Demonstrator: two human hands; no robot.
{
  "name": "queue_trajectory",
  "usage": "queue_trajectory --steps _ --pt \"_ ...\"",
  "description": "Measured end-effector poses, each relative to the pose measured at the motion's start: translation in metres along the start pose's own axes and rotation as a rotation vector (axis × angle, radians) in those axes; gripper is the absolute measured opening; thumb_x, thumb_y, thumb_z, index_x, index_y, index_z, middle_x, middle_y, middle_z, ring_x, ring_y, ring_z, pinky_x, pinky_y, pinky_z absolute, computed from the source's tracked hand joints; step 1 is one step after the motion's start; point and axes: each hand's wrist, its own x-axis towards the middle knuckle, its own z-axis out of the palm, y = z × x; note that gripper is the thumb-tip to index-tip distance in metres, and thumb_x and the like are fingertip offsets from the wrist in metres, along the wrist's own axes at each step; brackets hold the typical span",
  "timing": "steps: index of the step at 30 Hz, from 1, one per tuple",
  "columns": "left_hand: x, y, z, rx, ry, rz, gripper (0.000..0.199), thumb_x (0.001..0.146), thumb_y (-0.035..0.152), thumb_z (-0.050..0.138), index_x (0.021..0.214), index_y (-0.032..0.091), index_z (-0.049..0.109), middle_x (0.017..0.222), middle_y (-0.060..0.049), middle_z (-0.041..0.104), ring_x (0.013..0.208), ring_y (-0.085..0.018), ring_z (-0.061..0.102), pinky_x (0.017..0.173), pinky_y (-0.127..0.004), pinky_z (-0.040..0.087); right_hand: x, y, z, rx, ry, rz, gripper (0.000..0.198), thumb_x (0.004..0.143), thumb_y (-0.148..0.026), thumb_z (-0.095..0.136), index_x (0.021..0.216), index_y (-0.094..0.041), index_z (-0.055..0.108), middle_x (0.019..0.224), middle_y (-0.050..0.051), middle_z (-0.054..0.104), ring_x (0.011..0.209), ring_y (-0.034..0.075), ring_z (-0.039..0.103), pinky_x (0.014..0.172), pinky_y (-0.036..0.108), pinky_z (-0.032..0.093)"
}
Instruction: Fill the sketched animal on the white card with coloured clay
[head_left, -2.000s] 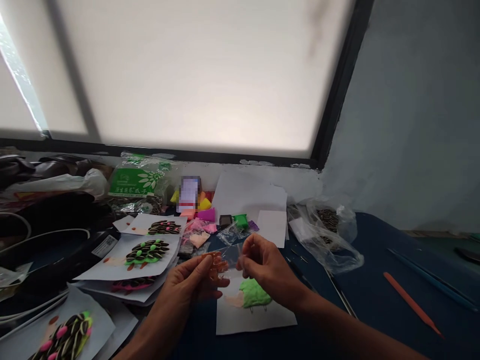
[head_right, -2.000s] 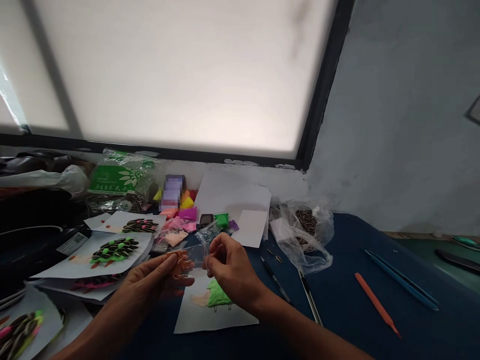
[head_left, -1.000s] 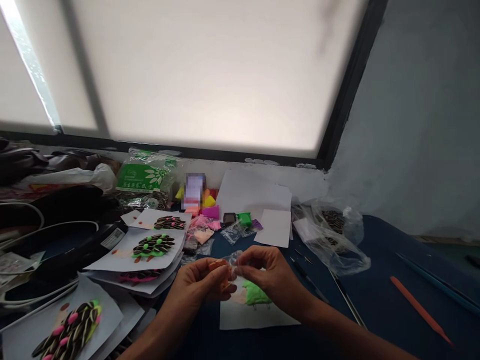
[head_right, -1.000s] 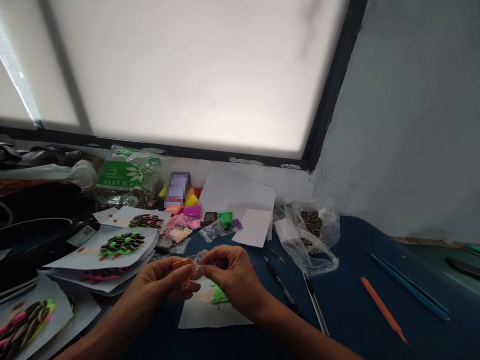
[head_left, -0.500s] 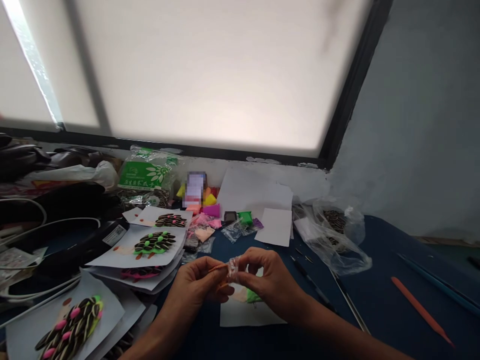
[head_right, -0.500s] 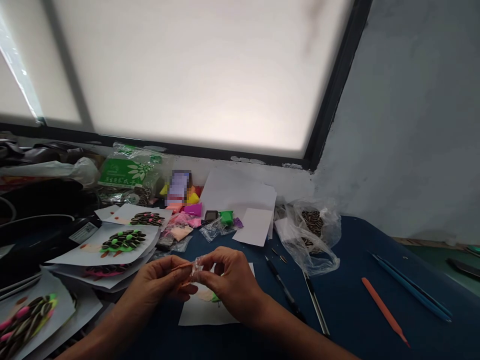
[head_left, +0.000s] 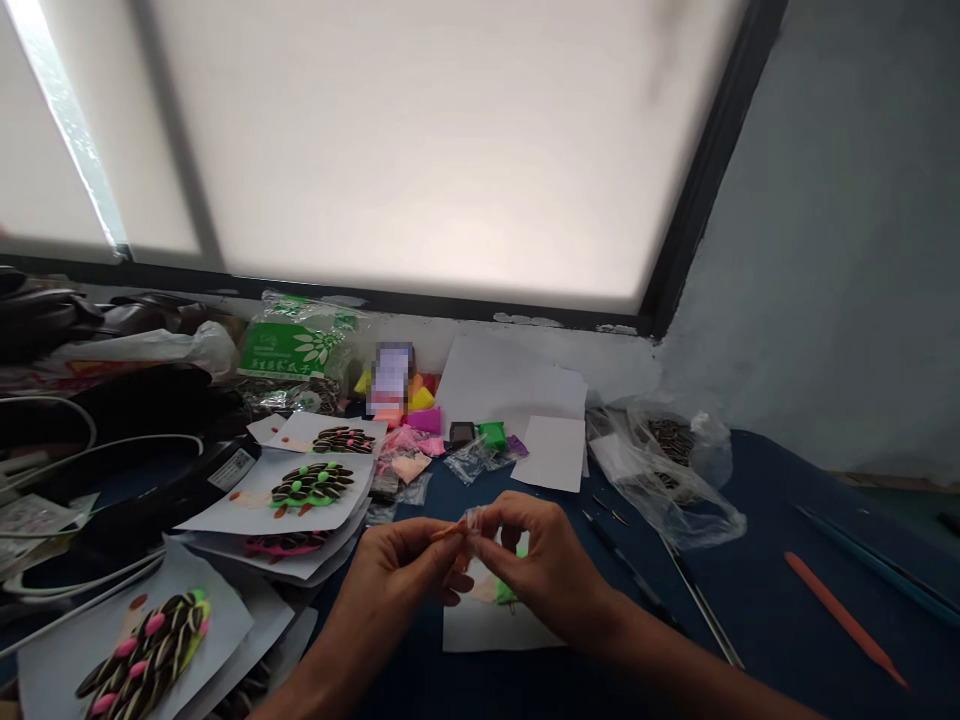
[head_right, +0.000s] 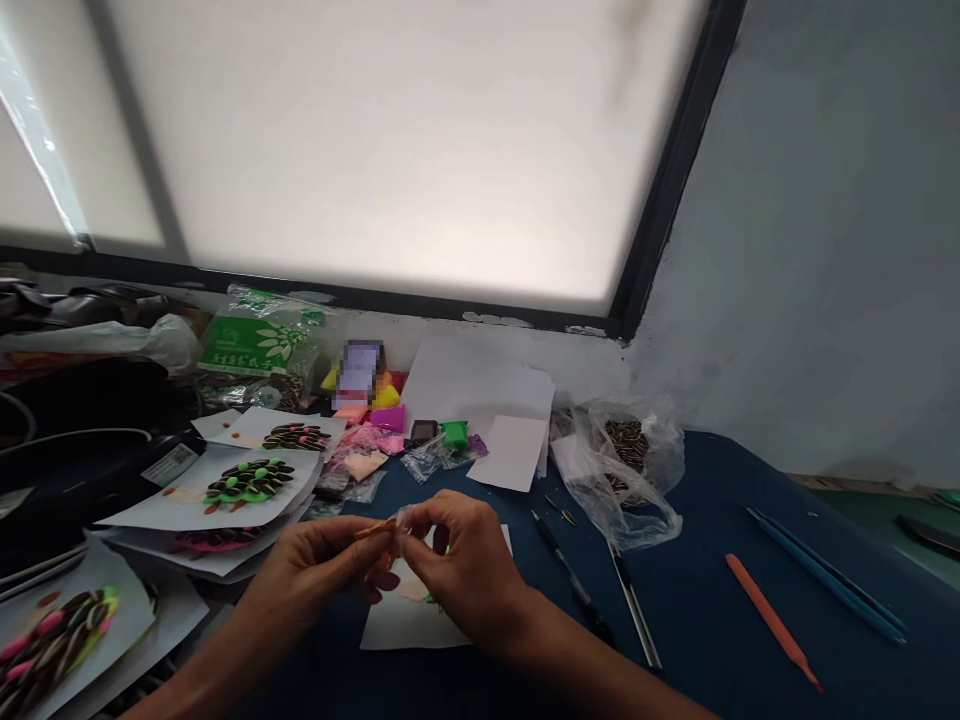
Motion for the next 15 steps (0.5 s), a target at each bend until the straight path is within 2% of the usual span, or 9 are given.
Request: queue_trajectory --steps 6,9,12,15 --pt "0.004 0.004 -0.003 -0.102 0.062 -0.058 0.051 0.043 0.051 0.092 0.078 0.018 0.077 0.074 -0.005 0.075 0.069 -0.02 0.067 0.069 -0.03 0.054 0.003 0.004 -0.007 0.154 -0.018 0.056 0.011 0.087 -0.02 0.063 0.081 -0.016 0.071 0.078 0.001 0.063 0.07 0.013 0.052 0.064 0.025 0.042" --pt "0.004 0.004 -0.004 -0.107 0.037 -0.067 0.049 0.048 0.051 0.091 0.082 0.019 0.077 0.082 -0.007 0.076 0.076 -0.02 0.066 0.072 -0.028 0.051 0.004 0.01 -0.006 0.198 -0.043 0.058 0.013 0.088 -0.018 0.06 0.078 -0.016 0.068 0.078 0.0 0.063 0.069 0.013 0.05 0.066 0.025 0.042" --pt "0.003 0.002 -0.005 -0.057 0.014 -0.069 0.047 0.055 0.061 0.084 0.07 0.016 0.076 0.071 -0.006 0.073 0.068 -0.018 0.061 0.065 -0.026 0.049 0.003 0.012 -0.004 0.209 -0.071 0.053 0.014 0.086 -0.013 0.058 0.078 -0.017 0.069 0.081 0.001 0.064 0.071 0.013 0.051 0.068 0.025 0.043" --pt "0.003 -0.001 -0.005 -0.044 0.035 -0.084 0.047 0.054 0.06 0.084 0.065 0.016 0.075 0.067 -0.006 0.072 0.065 -0.016 0.059 0.064 -0.025 0.048 0.003 0.011 -0.003 0.221 -0.092 0.058 0.016 0.085 -0.011 0.056 0.077 -0.016 0.069 0.08 0.001 0.065 0.072 0.014 0.054 0.069 0.026 0.044"
